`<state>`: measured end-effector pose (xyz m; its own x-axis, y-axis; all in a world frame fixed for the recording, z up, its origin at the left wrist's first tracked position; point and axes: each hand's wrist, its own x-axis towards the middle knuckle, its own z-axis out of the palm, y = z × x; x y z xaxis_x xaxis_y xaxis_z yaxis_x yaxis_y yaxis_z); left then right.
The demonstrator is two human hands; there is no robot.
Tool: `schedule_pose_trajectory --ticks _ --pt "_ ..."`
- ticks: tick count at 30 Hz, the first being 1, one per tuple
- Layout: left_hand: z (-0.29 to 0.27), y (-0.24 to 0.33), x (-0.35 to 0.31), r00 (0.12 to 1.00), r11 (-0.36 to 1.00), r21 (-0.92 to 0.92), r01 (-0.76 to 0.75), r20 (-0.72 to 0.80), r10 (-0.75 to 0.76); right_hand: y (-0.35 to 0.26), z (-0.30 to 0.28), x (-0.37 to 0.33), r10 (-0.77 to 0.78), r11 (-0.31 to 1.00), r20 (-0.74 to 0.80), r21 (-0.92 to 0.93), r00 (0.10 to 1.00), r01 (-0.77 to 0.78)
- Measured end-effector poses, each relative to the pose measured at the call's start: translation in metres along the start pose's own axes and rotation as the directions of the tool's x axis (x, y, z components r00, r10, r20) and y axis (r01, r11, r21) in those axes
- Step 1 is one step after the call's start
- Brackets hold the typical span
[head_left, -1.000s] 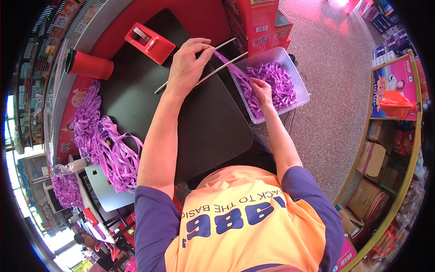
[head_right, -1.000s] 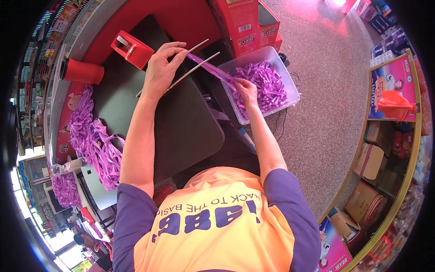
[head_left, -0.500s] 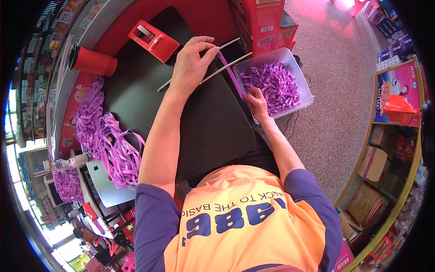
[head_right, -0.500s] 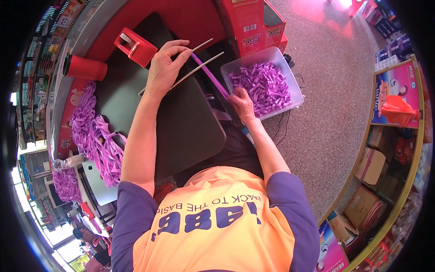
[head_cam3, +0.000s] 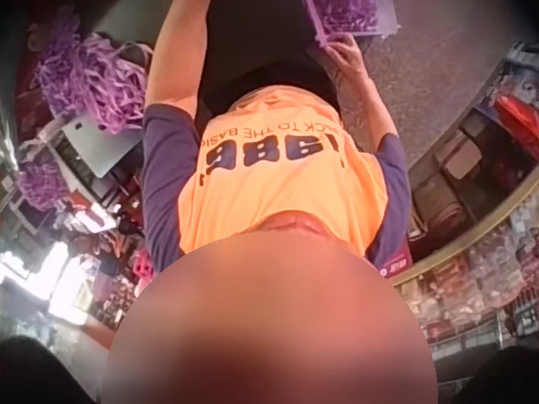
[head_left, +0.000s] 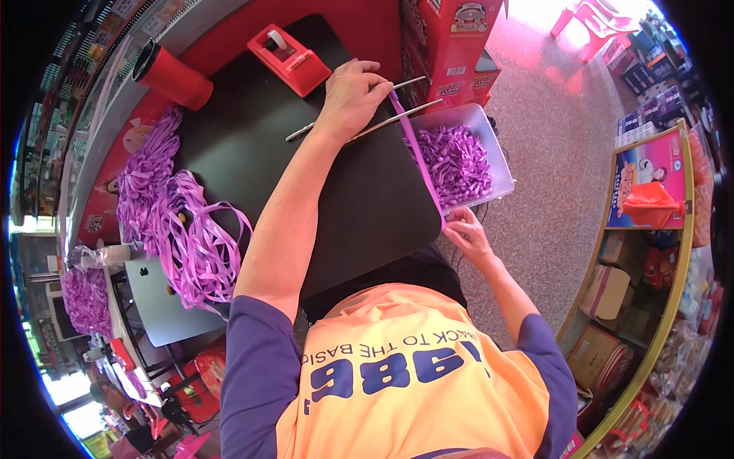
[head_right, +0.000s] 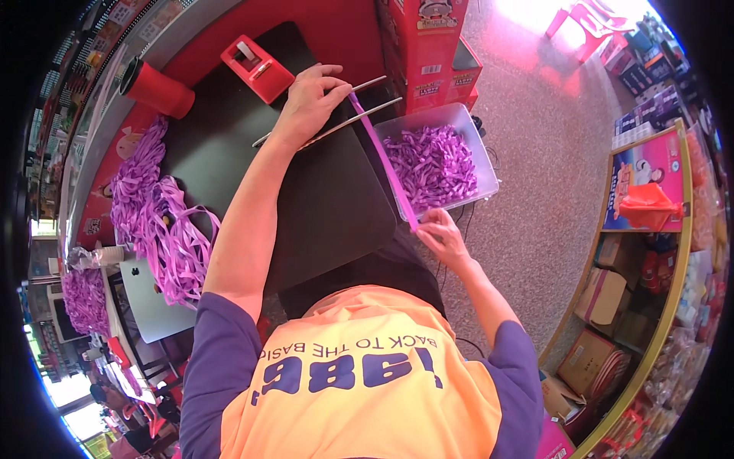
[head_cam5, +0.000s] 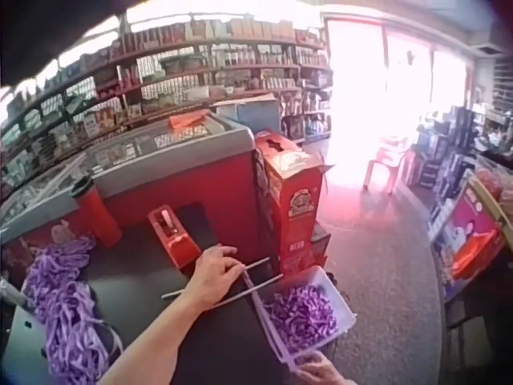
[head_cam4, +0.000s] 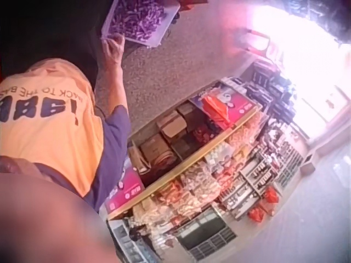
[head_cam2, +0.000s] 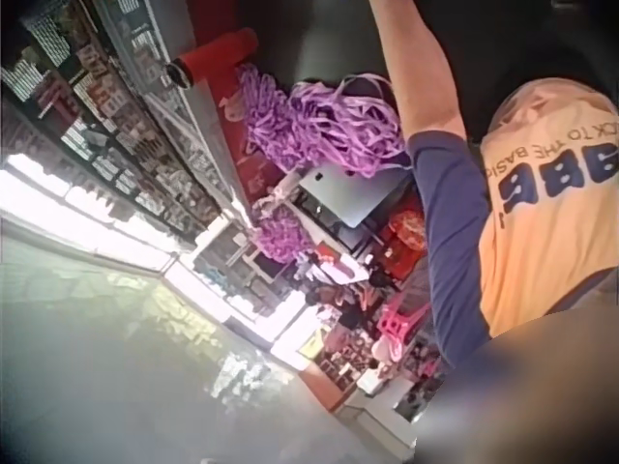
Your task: The person is wrapping purple ribbons around metal rods to create uniform loops for decorative use.
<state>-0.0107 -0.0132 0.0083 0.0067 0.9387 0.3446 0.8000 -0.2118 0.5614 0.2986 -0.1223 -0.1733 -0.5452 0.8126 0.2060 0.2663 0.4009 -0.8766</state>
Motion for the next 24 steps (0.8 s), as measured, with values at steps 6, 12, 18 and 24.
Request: schedule_pose_trajectory --ticks 6,12,18,24 --pt "0.004 -0.003 0.002 1.000 0.999 0.031 0.017 -0.001 -0.017 -0.116 -0.073 -0.012 -0.101 0.991 0.197 -0.063 0.975 0.116" --pt "0.004 -0.004 0.005 0.998 0.997 0.023 0.067 -0.006 -0.067 -0.172 -0.107 0.004 -0.216 0.970 0.004 0.118 0.976 0.214" --pt "0.011 -0.002 0.005 0.994 0.994 -0.010 0.109 -0.012 -0.110 -0.195 -0.103 0.044 -0.451 0.850 -0.045 0.282 0.891 0.445" --pt "0.005 -0.007 0.004 0.991 0.992 0.005 0.126 0.034 -0.126 -0.221 -0.115 0.146 -0.599 0.710 -0.111 0.385 0.793 0.590"
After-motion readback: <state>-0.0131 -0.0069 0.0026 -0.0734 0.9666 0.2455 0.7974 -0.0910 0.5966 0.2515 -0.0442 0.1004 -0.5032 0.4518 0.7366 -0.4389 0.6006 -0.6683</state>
